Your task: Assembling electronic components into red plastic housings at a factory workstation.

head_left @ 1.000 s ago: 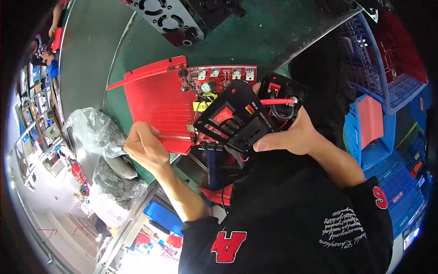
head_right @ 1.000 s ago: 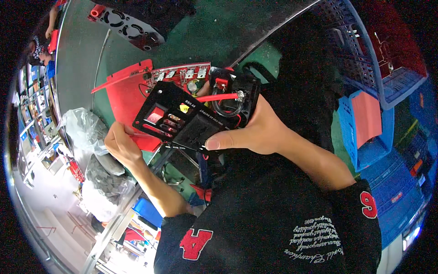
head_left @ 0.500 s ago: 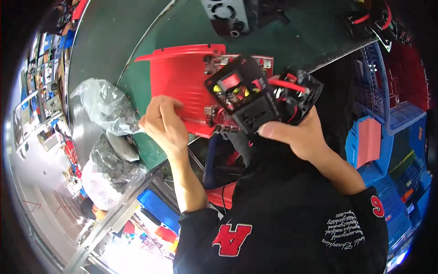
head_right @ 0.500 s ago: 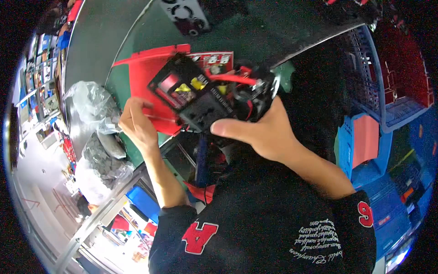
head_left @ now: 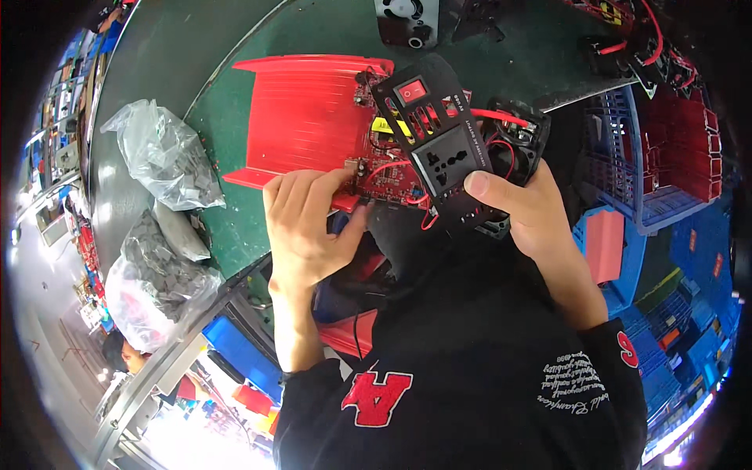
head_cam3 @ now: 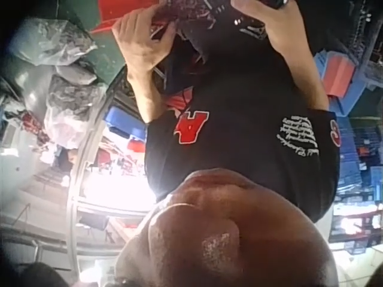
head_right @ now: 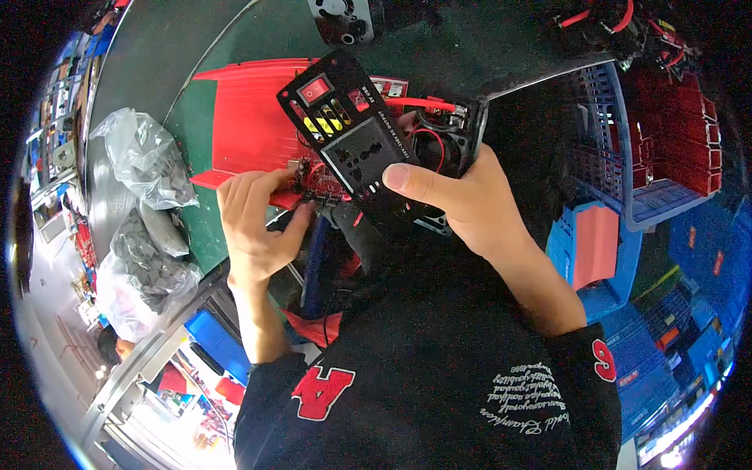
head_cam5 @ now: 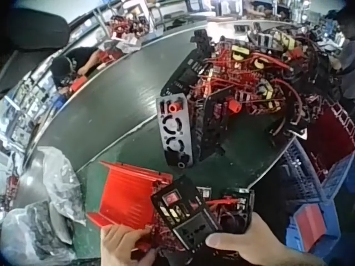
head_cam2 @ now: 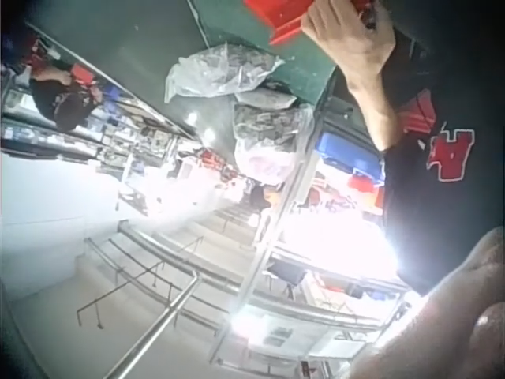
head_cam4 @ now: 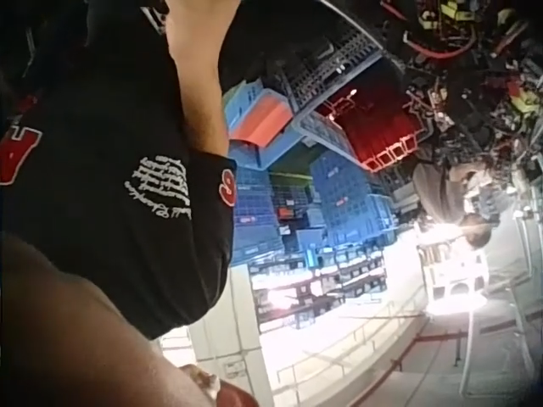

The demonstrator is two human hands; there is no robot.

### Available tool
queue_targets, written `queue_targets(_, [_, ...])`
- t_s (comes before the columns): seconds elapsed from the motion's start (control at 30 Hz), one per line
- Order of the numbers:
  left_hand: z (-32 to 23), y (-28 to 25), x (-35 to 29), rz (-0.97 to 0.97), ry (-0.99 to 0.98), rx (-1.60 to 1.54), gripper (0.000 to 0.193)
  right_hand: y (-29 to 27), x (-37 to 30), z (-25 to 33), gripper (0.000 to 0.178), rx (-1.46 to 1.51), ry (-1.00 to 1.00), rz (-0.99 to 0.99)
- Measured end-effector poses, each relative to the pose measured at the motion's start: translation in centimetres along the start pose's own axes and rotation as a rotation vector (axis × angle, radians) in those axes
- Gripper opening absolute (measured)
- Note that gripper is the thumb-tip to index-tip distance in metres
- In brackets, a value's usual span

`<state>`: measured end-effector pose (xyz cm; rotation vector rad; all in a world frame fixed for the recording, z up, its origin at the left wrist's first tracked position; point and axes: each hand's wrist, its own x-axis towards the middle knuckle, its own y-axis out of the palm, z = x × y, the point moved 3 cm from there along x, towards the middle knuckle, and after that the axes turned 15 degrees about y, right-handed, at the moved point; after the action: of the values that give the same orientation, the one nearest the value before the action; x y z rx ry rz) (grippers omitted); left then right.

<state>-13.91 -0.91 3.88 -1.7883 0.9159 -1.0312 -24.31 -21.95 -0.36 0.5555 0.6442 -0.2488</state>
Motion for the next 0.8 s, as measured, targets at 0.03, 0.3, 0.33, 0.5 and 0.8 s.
queue_targets(0.03, [0.2, -0.1, 0.0, 0.007, -0.002, -0.001, 0.043, 0.0, 0.0, 0.1, 0.048, -0.005, -0.002, 0.019])
queue_targets(0.3, [0.7, 0.6, -0.6, -0.069, 0.077, 0.009, 0.032, -0.1, 0.3, 0.1, 0.053, -0.032, 0.008, 0.029])
queue_targets(0.33, [0.7, 0.9, -0.6, -0.070, 0.078, 0.008, 0.032, 0.1, 0.3, 0.1, 0.048, 0.010, -0.023, 0.027])
queue_targets(0.5, [0.8, 0.3, 0.0, -0.051, 0.052, -0.029, 0.032, 0.2, 0.3, 0.2, 0.052, -0.035, -0.006, 0.055])
queue_targets(0.8, [0.8, 1.5, -0.7, -0.115, 0.053, 0.093, 0.045, 0.6, 0.2, 0.1, 0.042, 0.053, 0.011, -0.018])
